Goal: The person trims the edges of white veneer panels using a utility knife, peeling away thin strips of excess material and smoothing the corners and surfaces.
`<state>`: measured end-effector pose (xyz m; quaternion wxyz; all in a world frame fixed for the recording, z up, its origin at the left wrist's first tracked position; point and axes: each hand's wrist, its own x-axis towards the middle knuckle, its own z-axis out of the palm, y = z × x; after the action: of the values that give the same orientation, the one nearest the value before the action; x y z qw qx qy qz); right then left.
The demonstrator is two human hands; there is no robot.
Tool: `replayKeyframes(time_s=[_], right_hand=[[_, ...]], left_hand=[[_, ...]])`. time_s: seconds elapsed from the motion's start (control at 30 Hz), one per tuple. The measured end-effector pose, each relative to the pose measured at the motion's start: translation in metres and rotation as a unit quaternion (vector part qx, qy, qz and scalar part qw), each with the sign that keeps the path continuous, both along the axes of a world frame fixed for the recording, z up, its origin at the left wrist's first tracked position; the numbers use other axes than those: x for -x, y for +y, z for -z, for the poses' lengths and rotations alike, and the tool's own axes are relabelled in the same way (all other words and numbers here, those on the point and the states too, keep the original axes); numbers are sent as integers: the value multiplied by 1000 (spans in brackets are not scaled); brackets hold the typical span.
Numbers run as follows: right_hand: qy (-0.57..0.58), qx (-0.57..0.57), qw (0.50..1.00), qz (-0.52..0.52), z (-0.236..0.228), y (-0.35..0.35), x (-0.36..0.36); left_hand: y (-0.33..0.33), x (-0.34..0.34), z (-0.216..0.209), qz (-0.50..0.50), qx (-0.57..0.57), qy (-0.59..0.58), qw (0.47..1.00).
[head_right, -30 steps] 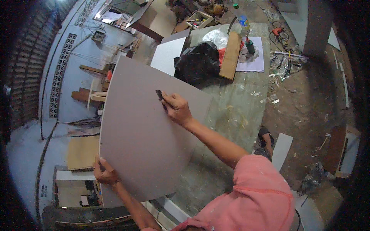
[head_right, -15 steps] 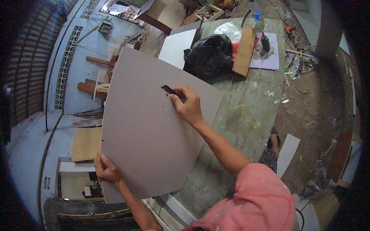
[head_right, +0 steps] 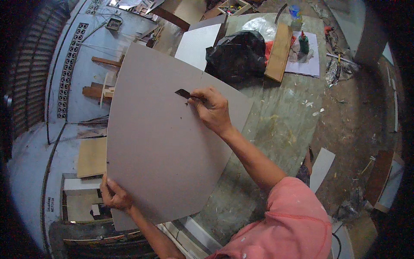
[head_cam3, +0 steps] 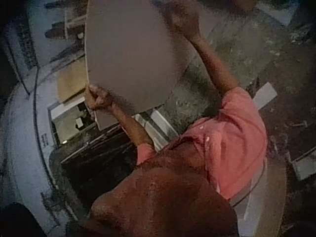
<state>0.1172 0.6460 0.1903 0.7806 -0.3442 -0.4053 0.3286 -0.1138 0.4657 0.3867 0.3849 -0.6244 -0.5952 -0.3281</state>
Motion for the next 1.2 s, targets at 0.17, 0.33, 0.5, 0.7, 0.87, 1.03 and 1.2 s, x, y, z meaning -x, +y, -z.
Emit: replayKeyframes(time_s=[0.17, 0.33, 0.5, 0.7, 0.87, 1.03, 1.2], right_hand=[[22, -5, 1000, -18, 2, 0, 2], [6, -42, 998, -43, 15, 4, 1], [-100, -127, 987, -4, 23, 15, -7], [-32, -71, 997, 10, 28, -7, 16], [-1, 4, 1000, 17, 23, -22, 20], [37, 27, 999, -27, 18, -17, 22], [116, 74, 990, -37, 13, -1, 15]], left_hand=[[-5, 3, -2, -29, 7, 17, 999], [-8, -4, -1, -20, 23, -27, 999], [-6, 0, 4, -18, 8, -59, 998], [-6, -4, 3, -28, 1, -45, 999], [-9, -8, 0, -22, -2, -33, 999], [-5, 3, -2, -10, 21, -27, 999], [-1, 3, 0, -16, 30, -34, 999]])
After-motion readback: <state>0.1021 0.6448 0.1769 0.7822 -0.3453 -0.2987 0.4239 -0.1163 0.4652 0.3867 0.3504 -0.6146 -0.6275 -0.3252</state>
